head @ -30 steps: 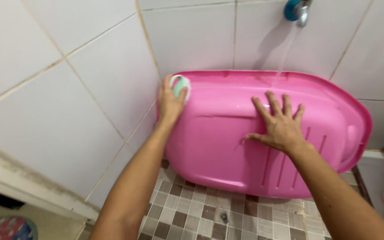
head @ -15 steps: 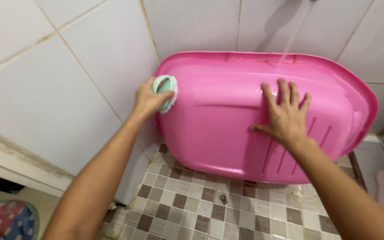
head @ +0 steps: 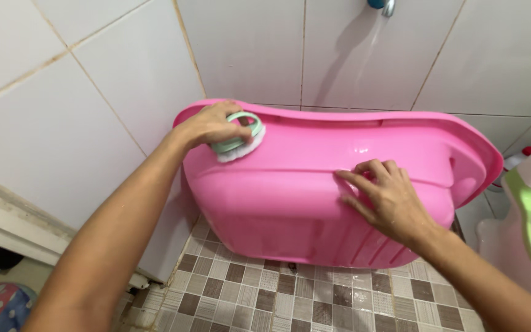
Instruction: The person scrubs a pink baby bathtub with a brush, rinses it under a wall tap, and then prepares a soapy solution in a blue bucket using a scoop and purple liquid soap.
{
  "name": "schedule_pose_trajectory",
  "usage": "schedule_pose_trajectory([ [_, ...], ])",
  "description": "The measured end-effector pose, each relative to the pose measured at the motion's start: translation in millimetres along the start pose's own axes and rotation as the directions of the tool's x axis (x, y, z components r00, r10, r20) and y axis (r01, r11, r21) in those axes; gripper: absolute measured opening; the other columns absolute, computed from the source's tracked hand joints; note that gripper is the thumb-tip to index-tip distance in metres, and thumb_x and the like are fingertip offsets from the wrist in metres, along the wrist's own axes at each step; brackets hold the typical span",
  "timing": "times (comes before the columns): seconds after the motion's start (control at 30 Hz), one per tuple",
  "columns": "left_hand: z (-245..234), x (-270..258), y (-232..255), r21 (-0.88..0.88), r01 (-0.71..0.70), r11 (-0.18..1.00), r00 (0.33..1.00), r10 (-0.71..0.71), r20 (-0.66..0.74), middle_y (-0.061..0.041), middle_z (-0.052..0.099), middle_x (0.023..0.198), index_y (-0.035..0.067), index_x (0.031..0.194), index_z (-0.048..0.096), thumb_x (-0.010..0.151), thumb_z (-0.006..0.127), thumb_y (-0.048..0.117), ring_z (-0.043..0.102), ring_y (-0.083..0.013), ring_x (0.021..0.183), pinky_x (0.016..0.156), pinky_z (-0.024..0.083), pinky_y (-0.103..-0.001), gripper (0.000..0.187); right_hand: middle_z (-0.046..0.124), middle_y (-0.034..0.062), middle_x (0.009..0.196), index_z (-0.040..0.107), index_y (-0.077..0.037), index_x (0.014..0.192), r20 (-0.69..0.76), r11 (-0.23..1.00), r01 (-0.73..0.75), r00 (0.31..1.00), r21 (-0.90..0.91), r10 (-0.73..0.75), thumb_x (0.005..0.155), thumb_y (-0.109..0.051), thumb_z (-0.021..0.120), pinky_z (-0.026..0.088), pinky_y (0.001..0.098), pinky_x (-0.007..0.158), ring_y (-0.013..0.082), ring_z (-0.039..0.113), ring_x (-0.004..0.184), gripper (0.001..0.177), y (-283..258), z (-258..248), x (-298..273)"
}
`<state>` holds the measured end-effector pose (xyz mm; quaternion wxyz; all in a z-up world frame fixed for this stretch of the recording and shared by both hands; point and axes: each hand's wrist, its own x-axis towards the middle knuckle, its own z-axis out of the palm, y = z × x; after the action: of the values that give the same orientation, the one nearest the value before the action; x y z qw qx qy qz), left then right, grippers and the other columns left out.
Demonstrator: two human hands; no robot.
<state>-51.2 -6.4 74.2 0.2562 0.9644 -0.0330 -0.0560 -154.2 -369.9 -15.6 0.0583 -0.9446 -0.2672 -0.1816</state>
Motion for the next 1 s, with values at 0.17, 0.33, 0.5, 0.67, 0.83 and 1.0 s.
schedule_pose_trajectory([
  [0.17,3,-15,-10,0.109,-0.139,0.984,0.989,0.144,-0.039,-0.009,0.048,0.148,0.015,0.127,0.069,0.062,0.081,0.043,0.051,-0.0326,0.13,0.103,0.046,-0.043,0.072,0.056,0.0156,0.138,0.061,-0.012,0.141,-0.329,0.992,0.005,0.943,-0.126,-0.046,0.093,-0.043,0.066,0.047,0.0519,0.1,0.0336,0.05,0.125,0.056,21,-19,40],
  [0.33,16,-30,-28,0.071,-0.094,0.993,0.989,0.101,-0.111,-0.011,0.06,0.135,0.01,0.121,0.066,0.065,0.079,0.044,0.062,-0.0303,0.119,0.098,0.052,-0.041,0.066,0.074,0.0113,0.108,0.072,-0.02,0.12,-0.094,0.958,-0.08,0.994,-0.276,0.056,0.09,-0.052,0.058,0.056,0.0541,0.079,0.0308,0.069,0.098,0.046,-16,-4,104],
  [0.5,15,-52,-61,-0.112,-0.126,0.986,0.944,0.084,-0.32,-0.012,0.071,0.109,0.008,0.114,0.07,0.07,0.081,0.033,0.07,-0.0276,0.098,0.086,0.055,-0.04,0.052,0.073,0.0084,0.071,0.075,-0.023,0.1,0.027,0.951,-0.247,0.966,-0.187,0.256,0.1,-0.041,0.061,0.055,0.044,0.048,0.0253,0.07,0.058,0.023,-1,-3,102],
  [0.67,-15,-56,-103,-0.487,-0.095,0.868,0.839,-0.193,-0.509,-0.006,0.072,0.096,0.009,0.115,0.071,0.072,0.081,0.028,0.069,-0.0201,0.081,0.069,0.055,-0.037,0.048,0.075,0.0075,0.075,0.076,-0.023,0.102,-0.144,0.959,-0.267,0.957,-0.093,0.252,0.091,-0.043,0.067,0.054,0.0456,0.053,0.0278,0.07,0.062,0.024,44,-28,89],
  [0.83,-46,-44,-152,-0.769,-0.163,0.618,0.857,-0.297,-0.42,-0.003,0.068,0.085,0.007,0.111,0.074,0.076,0.078,0.023,0.063,-0.0156,0.069,0.055,0.052,-0.034,0.039,0.072,0.0106,0.071,0.078,-0.023,0.107,-0.245,0.946,-0.325,0.916,0.011,0.317,0.094,-0.039,0.065,0.053,0.0459,0.058,0.0303,0.069,0.064,0.024,72,-54,74],
  [1.0,-41,-17,-181,-0.941,-0.132,0.313,0.942,-0.255,-0.217,-0.006,0.07,0.084,0.008,0.112,0.07,0.082,0.071,0.03,0.065,-0.0196,0.07,0.058,0.055,-0.037,0.037,0.073,0.0142,0.071,0.078,-0.019,0.108,-0.255,0.852,-0.458,0.818,0.255,0.516,0.098,-0.041,0.062,0.053,0.0444,0.063,0.0295,0.069,0.06,0.029,106,-62,59],
])
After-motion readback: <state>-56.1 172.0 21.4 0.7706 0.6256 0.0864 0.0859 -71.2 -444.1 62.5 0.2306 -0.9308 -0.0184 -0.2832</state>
